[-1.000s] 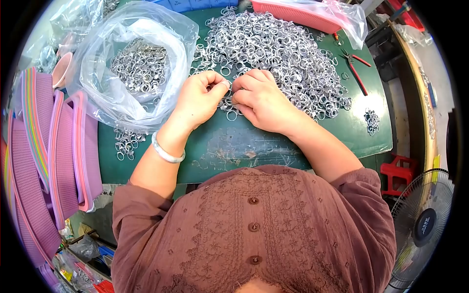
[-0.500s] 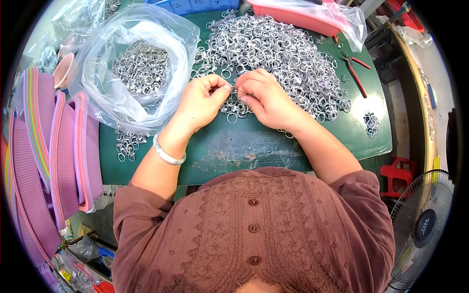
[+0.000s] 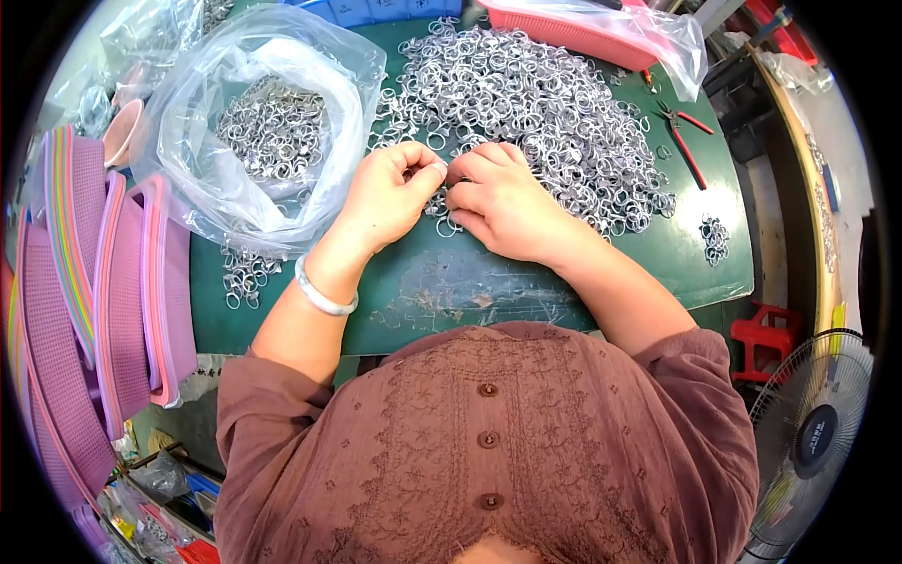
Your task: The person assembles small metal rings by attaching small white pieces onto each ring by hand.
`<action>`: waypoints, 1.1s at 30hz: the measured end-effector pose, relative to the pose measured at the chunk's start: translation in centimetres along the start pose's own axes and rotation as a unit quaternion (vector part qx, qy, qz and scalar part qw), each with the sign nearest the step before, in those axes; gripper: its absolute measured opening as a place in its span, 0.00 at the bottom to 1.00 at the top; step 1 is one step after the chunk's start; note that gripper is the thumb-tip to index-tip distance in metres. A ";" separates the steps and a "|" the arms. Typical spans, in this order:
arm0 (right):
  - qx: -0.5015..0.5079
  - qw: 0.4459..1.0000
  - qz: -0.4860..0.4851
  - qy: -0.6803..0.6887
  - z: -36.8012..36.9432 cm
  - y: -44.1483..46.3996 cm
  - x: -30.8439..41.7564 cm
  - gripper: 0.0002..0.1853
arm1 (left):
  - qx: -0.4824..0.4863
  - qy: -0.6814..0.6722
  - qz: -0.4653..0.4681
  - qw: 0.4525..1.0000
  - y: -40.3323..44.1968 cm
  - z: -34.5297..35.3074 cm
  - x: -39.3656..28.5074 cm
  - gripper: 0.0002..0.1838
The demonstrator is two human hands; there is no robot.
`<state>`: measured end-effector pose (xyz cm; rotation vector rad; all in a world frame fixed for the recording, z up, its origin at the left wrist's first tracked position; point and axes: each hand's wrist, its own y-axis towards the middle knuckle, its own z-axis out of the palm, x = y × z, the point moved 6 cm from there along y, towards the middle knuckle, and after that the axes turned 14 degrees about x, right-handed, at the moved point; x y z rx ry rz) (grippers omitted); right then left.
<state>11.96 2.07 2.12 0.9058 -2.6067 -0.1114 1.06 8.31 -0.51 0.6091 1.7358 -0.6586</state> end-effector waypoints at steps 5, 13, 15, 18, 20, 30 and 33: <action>-0.002 1.000 0.013 -0.001 0.1 0.2 0.3 0.02 | -0.001 -0.004 0.005 1.000 -0.1 0.0 -0.2 0.05; -0.126 0.984 -0.007 0.124 -2.3 -0.3 -1.1 0.05 | 0.019 -0.039 -0.004 0.999 -0.1 0.1 -0.2 0.07; -0.139 0.977 0.007 0.161 -2.5 -0.6 -1.7 0.05 | 0.040 -0.065 0.000 0.997 -0.2 0.5 -0.5 0.08; -0.152 0.973 0.011 0.176 -2.7 -0.7 -1.7 0.05 | 0.071 -0.102 -0.002 0.992 -0.4 1.0 -1.2 0.08; -0.140 0.970 0.018 0.198 -2.6 -0.8 -1.8 0.05 | 0.087 -0.142 -0.002 0.986 -0.5 1.2 -1.3 0.06; -0.032 0.992 -0.027 0.117 -2.8 -0.6 -1.3 0.04 | 0.029 -0.061 0.019 0.998 -0.2 0.5 -0.5 0.04; 0.020 0.996 -0.039 0.072 -2.2 -0.8 -0.8 0.04 | 0.025 -0.050 0.016 0.998 -0.2 0.5 -0.6 0.04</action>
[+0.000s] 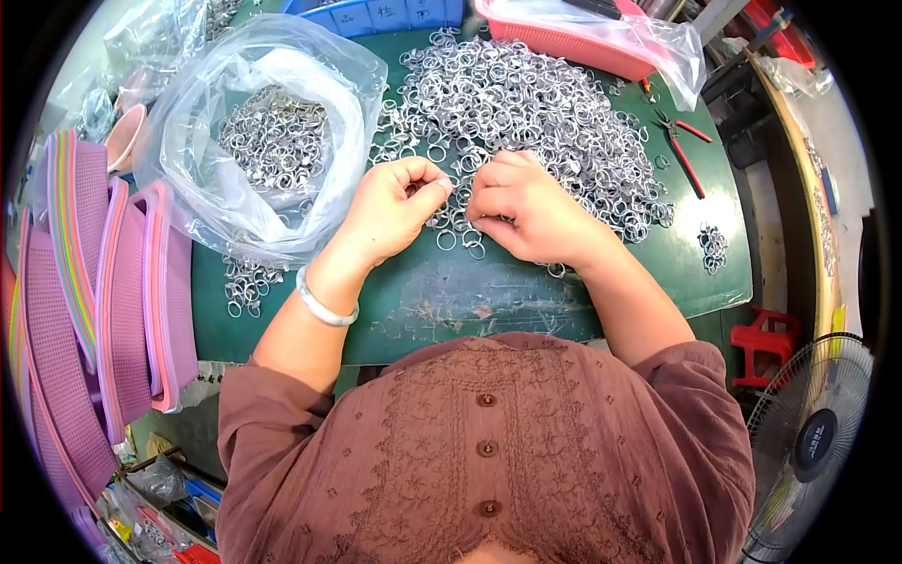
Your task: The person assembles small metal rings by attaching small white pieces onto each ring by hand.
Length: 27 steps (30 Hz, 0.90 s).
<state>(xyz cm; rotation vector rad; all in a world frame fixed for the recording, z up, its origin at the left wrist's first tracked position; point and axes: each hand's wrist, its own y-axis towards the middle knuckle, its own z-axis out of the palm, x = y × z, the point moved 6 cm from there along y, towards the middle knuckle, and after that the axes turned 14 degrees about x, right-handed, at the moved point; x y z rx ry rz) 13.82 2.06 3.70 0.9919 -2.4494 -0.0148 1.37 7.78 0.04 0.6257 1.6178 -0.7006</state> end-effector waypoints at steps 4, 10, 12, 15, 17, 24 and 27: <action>0.026 0.999 -0.010 -0.022 0.9 -0.1 0.0 0.03 | -0.003 0.018 -0.008 1.000 0.0 0.0 0.1 0.04; 0.072 0.997 -0.018 -0.011 0.7 -0.1 0.5 0.01 | -0.008 0.044 -0.013 0.999 0.0 -0.1 0.0 0.05; 0.088 0.996 -0.025 -0.013 0.9 -0.2 0.7 0.01 | -0.008 0.051 -0.011 0.999 0.0 -0.1 0.1 0.05; 0.086 0.996 -0.030 -0.027 1.1 -0.1 0.9 0.01 | -0.003 0.052 -0.007 0.999 0.0 0.0 0.1 0.05; 0.065 0.997 -0.035 -0.027 0.9 0.1 1.0 0.01 | 0.001 0.054 -0.003 0.999 0.0 0.0 -0.1 0.05; -0.085 0.992 0.017 0.088 -1.2 -0.1 0.2 0.03 | 0.086 -0.105 -0.036 0.990 -0.3 0.9 -0.6 0.05; -0.119 0.988 0.005 0.103 -1.4 -0.2 0.0 0.08 | 0.092 -0.126 -0.026 0.987 -0.4 0.9 -0.8 0.04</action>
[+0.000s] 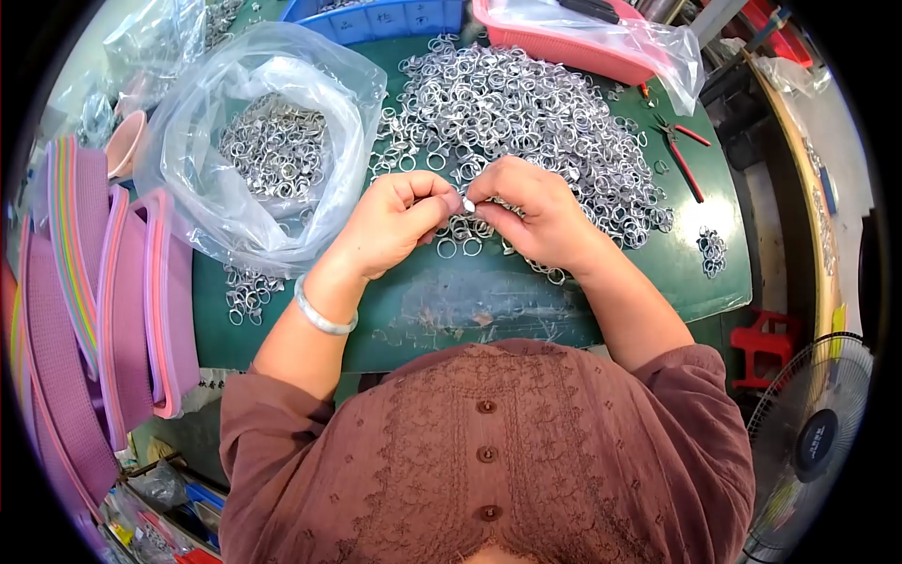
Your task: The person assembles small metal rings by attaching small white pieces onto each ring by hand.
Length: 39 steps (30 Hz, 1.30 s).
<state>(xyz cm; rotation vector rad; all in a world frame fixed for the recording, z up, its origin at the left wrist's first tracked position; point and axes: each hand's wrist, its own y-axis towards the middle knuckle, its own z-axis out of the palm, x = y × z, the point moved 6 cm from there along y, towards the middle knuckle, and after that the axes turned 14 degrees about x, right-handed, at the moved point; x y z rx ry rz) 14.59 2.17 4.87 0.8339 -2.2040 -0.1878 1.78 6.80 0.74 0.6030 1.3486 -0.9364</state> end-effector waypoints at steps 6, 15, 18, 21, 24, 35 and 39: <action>-0.041 0.999 0.023 0.028 -0.3 -0.3 0.1 0.17 | -0.011 0.046 0.034 0.998 -0.1 0.2 -0.5 0.03; -0.043 0.996 0.058 0.045 -0.2 -0.3 -0.4 0.22 | -0.031 0.110 0.078 0.990 -0.1 0.3 -0.6 0.06; -0.047 0.998 0.047 0.013 -0.2 -0.2 -0.1 0.22 | -0.070 0.228 0.121 0.963 -0.2 0.6 -1.1 0.08; -0.039 0.998 0.022 -0.045 -0.2 -0.1 0.5 0.21 | -0.108 0.327 0.152 0.927 -0.5 1.1 -1.7 0.09; -0.042 0.996 -0.004 -0.075 -0.2 -0.1 0.8 0.21 | -0.121 0.382 0.194 0.895 -0.8 1.6 -2.7 0.10; -0.123 0.992 0.015 -0.016 -1.1 -0.7 -0.7 0.21 | 0.018 -0.242 0.058 0.968 0.6 -0.4 1.0 0.08; -0.130 0.991 0.030 -0.033 -1.3 -0.8 -0.6 0.18 | 0.095 -0.361 0.061 0.926 0.9 -0.1 1.3 0.09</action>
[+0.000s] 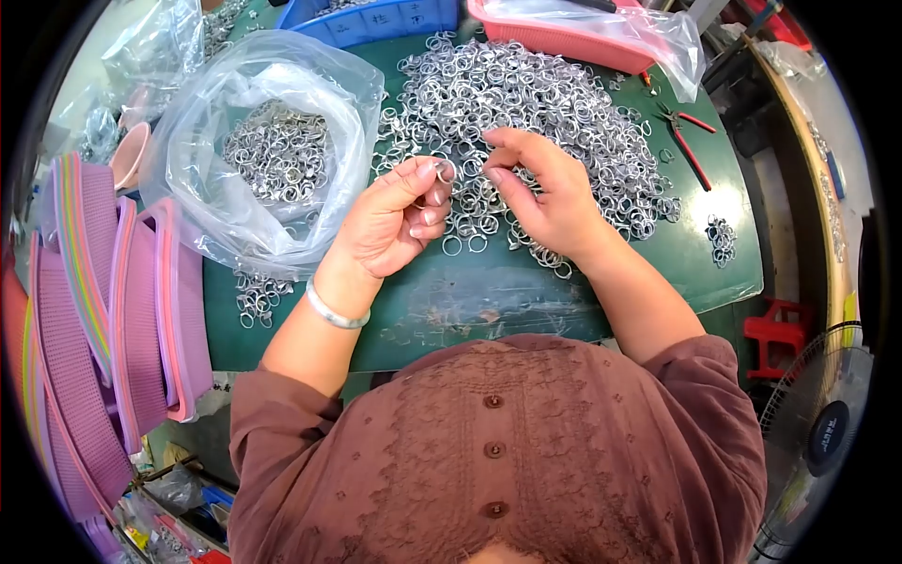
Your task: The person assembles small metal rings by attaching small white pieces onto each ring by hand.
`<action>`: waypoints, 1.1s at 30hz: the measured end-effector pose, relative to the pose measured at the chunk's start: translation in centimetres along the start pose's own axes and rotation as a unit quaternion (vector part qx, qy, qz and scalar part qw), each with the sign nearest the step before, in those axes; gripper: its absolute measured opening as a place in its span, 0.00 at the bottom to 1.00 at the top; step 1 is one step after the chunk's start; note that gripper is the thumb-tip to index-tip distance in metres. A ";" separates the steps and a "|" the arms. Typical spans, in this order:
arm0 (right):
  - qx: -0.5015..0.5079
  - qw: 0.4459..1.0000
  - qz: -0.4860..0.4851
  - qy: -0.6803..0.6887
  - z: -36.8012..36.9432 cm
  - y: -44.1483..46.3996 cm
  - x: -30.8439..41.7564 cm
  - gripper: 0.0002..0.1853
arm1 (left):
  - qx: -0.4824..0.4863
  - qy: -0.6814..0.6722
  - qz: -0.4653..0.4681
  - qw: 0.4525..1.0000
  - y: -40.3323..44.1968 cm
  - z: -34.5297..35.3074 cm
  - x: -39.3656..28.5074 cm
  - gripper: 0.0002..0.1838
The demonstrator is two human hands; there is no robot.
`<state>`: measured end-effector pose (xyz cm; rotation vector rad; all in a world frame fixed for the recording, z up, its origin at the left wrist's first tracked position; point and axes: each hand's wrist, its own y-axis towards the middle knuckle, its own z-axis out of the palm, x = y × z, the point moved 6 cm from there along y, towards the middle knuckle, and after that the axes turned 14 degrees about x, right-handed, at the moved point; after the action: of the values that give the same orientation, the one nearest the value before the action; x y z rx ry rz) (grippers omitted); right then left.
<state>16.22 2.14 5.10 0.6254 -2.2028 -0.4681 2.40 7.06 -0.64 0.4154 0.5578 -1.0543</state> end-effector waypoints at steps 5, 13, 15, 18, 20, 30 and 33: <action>0.013 1.000 -0.002 -0.026 0.0 0.1 0.1 0.16 | 0.006 -0.048 -0.001 0.999 0.0 0.1 0.0 0.11; 0.014 0.999 -0.002 -0.040 0.1 0.1 0.1 0.14 | 0.001 -0.073 -0.002 0.997 0.0 -0.1 0.1 0.12; 0.012 0.999 -0.010 -0.043 0.1 0.1 0.1 0.13 | 0.007 -0.074 -0.001 0.997 0.0 -0.3 0.1 0.11; 0.020 0.998 -0.030 -0.047 0.2 0.2 0.2 0.10 | -0.003 -0.077 0.005 0.997 0.0 -0.5 0.0 0.11; 0.065 0.996 -0.039 -0.050 0.6 0.1 0.3 0.07 | -0.047 -0.071 0.015 0.996 -0.1 -0.2 -0.2 0.10; 0.289 0.945 -0.029 -0.152 3.7 -0.7 0.7 0.03 | -0.035 -0.056 0.060 0.996 -0.2 -1.6 -0.8 0.14; 0.300 0.939 -0.017 -0.169 3.9 -0.8 0.6 0.03 | -0.050 -0.013 0.049 0.997 -0.2 -1.8 -0.7 0.13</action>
<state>13.12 1.66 2.62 0.9562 -2.6841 0.1123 1.49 8.50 -1.68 0.3369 0.5589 -0.9329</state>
